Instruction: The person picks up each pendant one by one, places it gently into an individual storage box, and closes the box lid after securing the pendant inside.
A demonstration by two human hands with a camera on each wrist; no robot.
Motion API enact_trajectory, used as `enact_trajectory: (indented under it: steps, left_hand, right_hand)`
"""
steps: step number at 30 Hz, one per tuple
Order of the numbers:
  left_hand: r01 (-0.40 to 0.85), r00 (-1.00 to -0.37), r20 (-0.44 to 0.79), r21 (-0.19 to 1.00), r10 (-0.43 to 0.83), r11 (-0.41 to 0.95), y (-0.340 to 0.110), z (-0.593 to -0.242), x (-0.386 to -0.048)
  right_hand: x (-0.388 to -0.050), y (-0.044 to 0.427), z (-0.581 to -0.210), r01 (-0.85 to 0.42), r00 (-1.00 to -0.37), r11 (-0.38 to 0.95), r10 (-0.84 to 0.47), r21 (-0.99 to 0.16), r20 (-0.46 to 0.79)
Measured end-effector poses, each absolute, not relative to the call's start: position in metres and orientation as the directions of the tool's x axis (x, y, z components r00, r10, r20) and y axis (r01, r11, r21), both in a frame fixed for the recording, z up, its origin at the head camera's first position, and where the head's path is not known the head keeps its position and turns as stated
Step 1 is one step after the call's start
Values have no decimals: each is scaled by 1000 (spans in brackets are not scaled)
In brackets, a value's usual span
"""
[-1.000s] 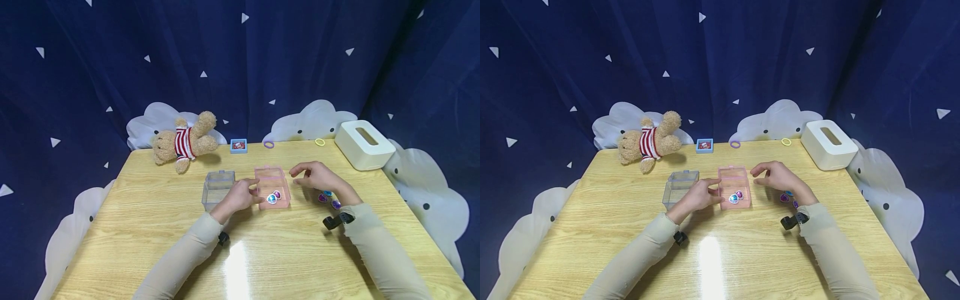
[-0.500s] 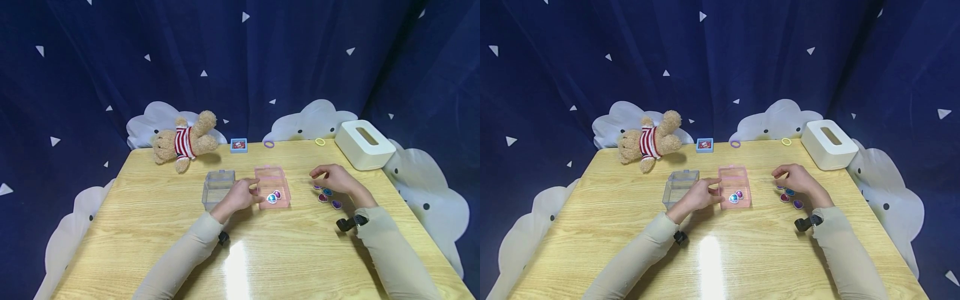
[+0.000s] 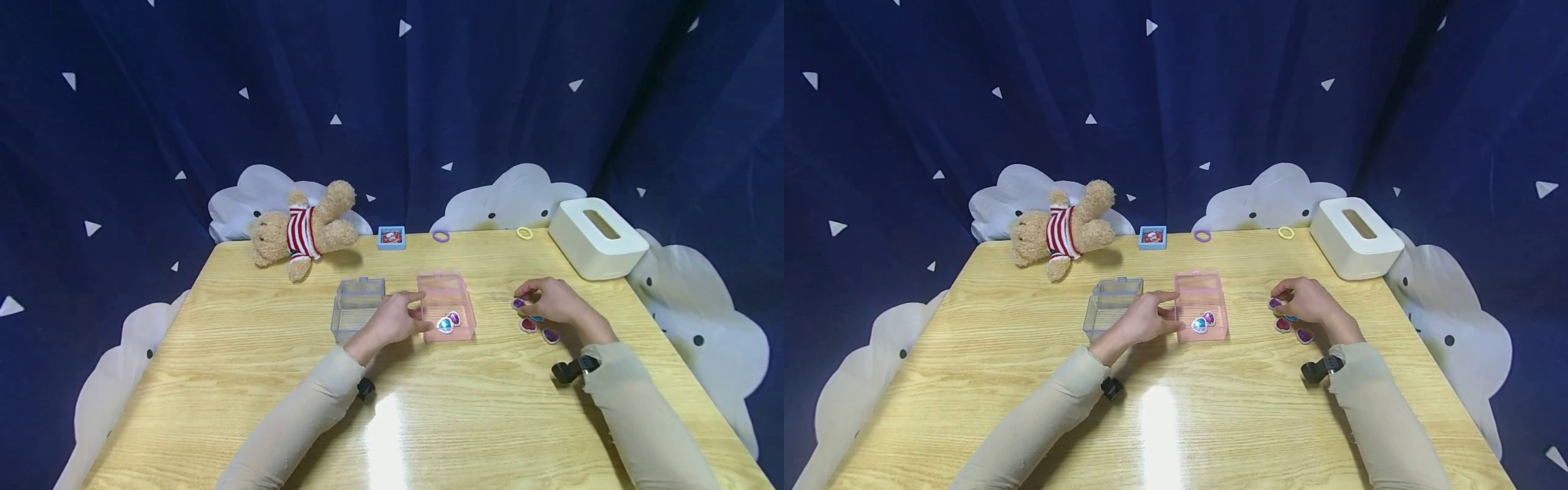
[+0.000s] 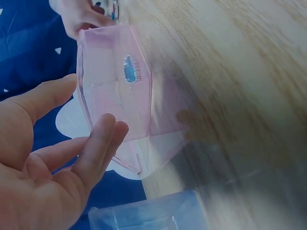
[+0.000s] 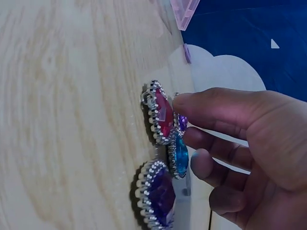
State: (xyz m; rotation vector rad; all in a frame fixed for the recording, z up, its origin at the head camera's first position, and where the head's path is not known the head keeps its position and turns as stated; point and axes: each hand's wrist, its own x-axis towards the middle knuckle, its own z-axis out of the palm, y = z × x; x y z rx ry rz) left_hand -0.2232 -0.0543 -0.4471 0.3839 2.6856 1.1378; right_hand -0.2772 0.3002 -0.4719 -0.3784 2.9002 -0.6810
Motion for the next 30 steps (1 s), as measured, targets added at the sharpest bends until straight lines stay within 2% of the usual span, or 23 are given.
enact_trajectory:
  steps: [16,30]
  left_hand:
    - [167,-944,-74,733,321,660,-55,-448,-224]
    - [154,-944,-84,744,319,650,-55,-448,-223]
  right_hand:
    - [-283,300,-479,-216,-960,874,-272,-435,-70]
    - [-281,287,-460,-239,-950,801,-310,-549,-39]
